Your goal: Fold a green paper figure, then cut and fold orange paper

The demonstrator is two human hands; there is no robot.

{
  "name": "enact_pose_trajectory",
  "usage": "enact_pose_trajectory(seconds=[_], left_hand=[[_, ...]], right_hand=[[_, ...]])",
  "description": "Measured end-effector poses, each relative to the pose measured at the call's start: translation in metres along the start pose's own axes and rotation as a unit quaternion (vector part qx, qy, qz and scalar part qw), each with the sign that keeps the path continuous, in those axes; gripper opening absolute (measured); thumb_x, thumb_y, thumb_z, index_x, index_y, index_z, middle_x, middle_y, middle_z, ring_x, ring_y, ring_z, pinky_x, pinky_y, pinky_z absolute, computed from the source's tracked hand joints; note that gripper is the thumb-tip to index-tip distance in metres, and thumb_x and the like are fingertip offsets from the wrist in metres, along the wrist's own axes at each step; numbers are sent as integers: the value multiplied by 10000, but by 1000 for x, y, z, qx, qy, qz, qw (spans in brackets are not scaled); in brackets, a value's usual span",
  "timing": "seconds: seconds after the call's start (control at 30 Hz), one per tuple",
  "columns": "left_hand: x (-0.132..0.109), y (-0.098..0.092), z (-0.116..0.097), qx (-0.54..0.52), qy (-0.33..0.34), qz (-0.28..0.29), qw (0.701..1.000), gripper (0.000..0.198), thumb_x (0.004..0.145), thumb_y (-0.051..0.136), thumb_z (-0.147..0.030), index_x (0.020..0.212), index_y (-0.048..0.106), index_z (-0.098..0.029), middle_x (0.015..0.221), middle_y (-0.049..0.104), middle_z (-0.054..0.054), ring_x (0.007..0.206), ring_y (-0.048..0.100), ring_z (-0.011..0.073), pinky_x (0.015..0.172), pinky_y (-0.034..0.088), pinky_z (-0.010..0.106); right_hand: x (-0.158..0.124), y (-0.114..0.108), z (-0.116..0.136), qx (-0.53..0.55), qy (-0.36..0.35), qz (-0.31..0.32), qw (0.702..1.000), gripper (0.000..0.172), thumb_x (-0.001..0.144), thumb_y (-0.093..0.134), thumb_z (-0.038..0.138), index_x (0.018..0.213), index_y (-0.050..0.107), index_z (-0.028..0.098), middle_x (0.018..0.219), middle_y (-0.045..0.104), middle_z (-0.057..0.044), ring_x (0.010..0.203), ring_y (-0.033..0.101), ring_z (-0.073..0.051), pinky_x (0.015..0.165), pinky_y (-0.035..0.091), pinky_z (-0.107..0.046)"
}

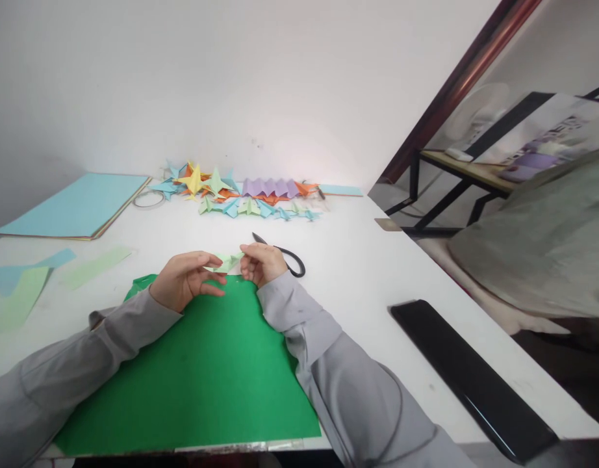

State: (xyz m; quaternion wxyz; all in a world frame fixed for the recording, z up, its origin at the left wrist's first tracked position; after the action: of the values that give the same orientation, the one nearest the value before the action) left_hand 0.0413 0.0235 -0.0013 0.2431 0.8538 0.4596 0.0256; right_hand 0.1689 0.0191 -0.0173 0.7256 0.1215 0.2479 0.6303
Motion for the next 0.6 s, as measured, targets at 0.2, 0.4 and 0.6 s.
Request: enact_pose_trajectory(seconds=[0.2,0.4,0.6], left_hand=[[-4,7,6,27,-33,41,998,171,554,685,-161,707,639,-101,666,646,82,593,636,204,523,552,357],[-8,13,9,64,-43,102,992,157,587,674,-215,689,613,-113,591,632,62,540,614,186,490,538,331],[-6,4,-8,99,59,50,992,235,602,708,-260,754,582,-131,647,606,26,545,599,147,482,528,280]], right_hand=[[-4,11,-1,-30,-3,67,997,209,506,705,280,486,540,154,351,527,47,276,439,-61,303,345,-165],[-6,15,-2,-50,3,91,995,217,469,723,280,495,545,158,338,544,36,270,451,-71,290,343,-159],[-8,16,2,-44,-5,87,995,213,452,741,280,486,571,158,337,540,41,272,445,-65,293,338,-157]])
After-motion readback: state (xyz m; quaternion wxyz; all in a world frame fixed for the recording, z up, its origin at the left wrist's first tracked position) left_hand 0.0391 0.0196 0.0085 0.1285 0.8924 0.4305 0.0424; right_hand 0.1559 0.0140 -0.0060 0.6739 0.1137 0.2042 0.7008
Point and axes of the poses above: each hand's wrist, its own x-axis towards the middle knuckle, its own y-axis out of the palm, z = x × y, the point moved 7 cm from there along x, towards the middle knuckle
